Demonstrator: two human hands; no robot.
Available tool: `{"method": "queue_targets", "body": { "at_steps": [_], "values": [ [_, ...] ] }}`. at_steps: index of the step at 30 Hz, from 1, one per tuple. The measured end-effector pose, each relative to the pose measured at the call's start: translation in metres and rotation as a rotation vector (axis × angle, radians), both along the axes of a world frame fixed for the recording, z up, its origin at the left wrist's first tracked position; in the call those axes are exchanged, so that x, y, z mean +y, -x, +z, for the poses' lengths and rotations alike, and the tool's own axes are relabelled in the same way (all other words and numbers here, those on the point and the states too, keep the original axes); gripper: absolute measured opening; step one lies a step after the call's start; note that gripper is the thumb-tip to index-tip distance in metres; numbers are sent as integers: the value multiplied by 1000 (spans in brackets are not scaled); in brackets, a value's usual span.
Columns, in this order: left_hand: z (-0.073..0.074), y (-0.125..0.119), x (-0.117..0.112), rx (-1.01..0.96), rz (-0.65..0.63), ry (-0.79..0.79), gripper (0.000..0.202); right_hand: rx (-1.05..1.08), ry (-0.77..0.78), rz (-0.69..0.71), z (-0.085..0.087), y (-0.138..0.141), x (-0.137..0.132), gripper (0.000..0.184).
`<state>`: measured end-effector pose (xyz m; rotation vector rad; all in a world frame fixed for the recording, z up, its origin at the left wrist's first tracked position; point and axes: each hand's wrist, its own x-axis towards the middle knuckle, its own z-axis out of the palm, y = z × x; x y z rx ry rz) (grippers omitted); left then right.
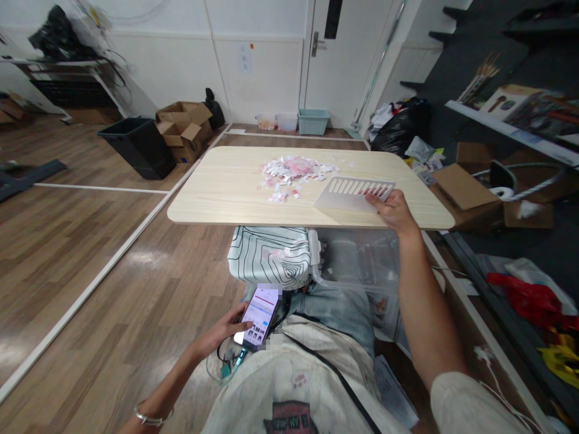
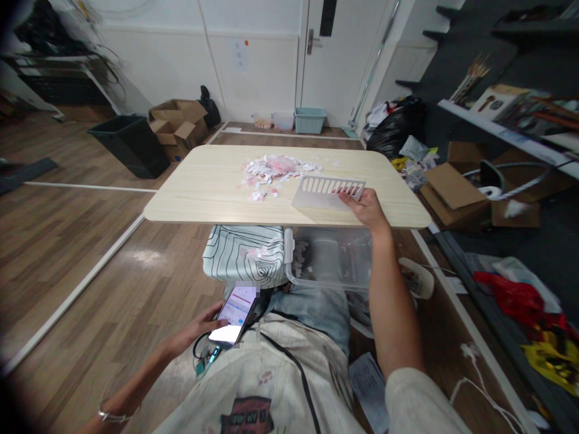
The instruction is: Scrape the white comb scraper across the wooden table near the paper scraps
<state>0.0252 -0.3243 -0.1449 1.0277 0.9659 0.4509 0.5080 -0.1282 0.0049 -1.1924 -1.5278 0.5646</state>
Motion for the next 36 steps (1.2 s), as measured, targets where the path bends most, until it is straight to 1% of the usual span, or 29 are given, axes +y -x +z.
{"method": "queue_targets", "body": {
  "at_steps": [4,12,16,20,25,32,36],
  "values": [
    [0,-4,0,21,2,18,62,-13,-5,-16,-1,0,0,53],
    [-13,-6,-4,98,58,7,77,-18,-12,-9,-2,0,0,58],
    [-16,-7,-6,128,63,-10,76,-10,-13,-12,-2,-1,0,59],
    [-13,-9,-6,126,79,-10,77,-23,-15,-7,-2,-2,1,55],
    [-9,-9,-5,129,89,8,67,-18,-8,-4,-2,-2,1,56],
    [-20,-8,-5,114,64,-27,77,-5,-11,-5,-2,-1,1,58],
    [-22,-9,-6,116,59,-46,83,-19,-8,-1,-2,-2,1,58]
  ]
}}
